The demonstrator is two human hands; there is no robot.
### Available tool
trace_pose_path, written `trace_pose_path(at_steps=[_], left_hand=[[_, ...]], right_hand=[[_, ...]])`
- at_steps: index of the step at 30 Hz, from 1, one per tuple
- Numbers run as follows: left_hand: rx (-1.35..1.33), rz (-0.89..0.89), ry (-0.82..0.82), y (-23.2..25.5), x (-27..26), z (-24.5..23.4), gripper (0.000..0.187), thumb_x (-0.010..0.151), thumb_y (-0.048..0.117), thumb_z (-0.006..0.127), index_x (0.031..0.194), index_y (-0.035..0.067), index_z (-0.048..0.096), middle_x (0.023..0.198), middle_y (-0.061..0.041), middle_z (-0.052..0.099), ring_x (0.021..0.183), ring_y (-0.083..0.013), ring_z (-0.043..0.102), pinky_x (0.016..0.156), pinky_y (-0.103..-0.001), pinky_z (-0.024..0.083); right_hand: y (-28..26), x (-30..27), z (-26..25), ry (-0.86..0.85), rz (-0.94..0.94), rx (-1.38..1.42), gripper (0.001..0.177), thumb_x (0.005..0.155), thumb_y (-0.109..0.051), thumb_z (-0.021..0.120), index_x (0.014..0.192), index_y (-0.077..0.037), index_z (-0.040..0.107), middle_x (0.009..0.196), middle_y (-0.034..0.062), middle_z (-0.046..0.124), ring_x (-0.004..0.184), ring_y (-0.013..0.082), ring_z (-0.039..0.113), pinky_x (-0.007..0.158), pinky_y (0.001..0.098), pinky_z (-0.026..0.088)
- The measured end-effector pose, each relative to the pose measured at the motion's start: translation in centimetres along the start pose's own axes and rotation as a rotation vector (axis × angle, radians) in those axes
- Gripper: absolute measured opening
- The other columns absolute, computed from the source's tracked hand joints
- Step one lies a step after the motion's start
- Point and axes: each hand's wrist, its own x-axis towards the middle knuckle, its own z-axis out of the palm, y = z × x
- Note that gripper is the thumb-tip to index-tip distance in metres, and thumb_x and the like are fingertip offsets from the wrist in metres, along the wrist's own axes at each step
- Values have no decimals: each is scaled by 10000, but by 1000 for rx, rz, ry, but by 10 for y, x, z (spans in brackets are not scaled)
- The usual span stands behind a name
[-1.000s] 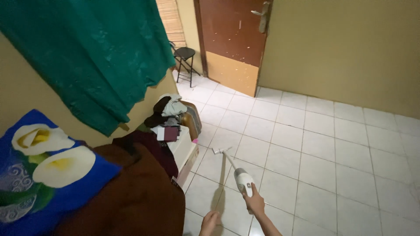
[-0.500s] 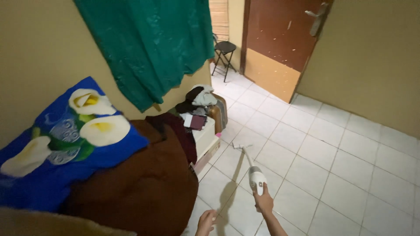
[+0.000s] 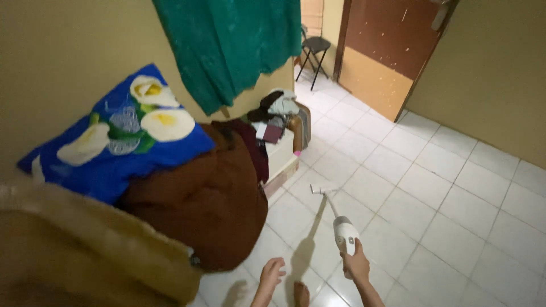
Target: The person uses a handheld vacuum cleaner to clean the tiled floor of a room. They move the vacuum back and forth across the floor, navigating around a shoe rack, a blue stool, and a pile of bedding.
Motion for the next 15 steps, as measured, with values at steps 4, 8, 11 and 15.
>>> trace_pose_path(at_steps=[4,8,11,15], left_hand=[[-28,-21,21,-38,-34,4,398,830,383,580,1153,223,750,1162,56,726,979,-183,720,831,-319,450],[-22,-44,-4,-50,-76,19,423,871,447,588,1176,193,732,1176,41,686,1043,-188,710,904,-316,426],[18,-15,-61,-51,-93,36,430,897,434,569,1215,188,721,1168,41,717,1055,-181,705,912,-326,465],[-22,-35,-86,-61,-76,73,356,865,304,587,1144,144,741,1070,-32,746,903,-188,696,739,-299,518]], right_hand=[[49,-20,-10,-3,-56,-46,893,825,-624,496,1634,-308,286,1460,132,619,1177,372,691,1068,440,489],[92,-39,-26,-23,-67,-73,858,817,-387,589,1624,-324,305,1390,134,671,1127,384,701,959,433,545],[107,-59,-40,-5,-37,-180,884,810,-695,425,1617,-352,310,1218,151,755,1103,354,709,960,435,547],[122,-66,-59,-21,-33,-271,822,885,-641,467,1636,-384,251,1256,135,751,1092,324,735,925,410,586]])
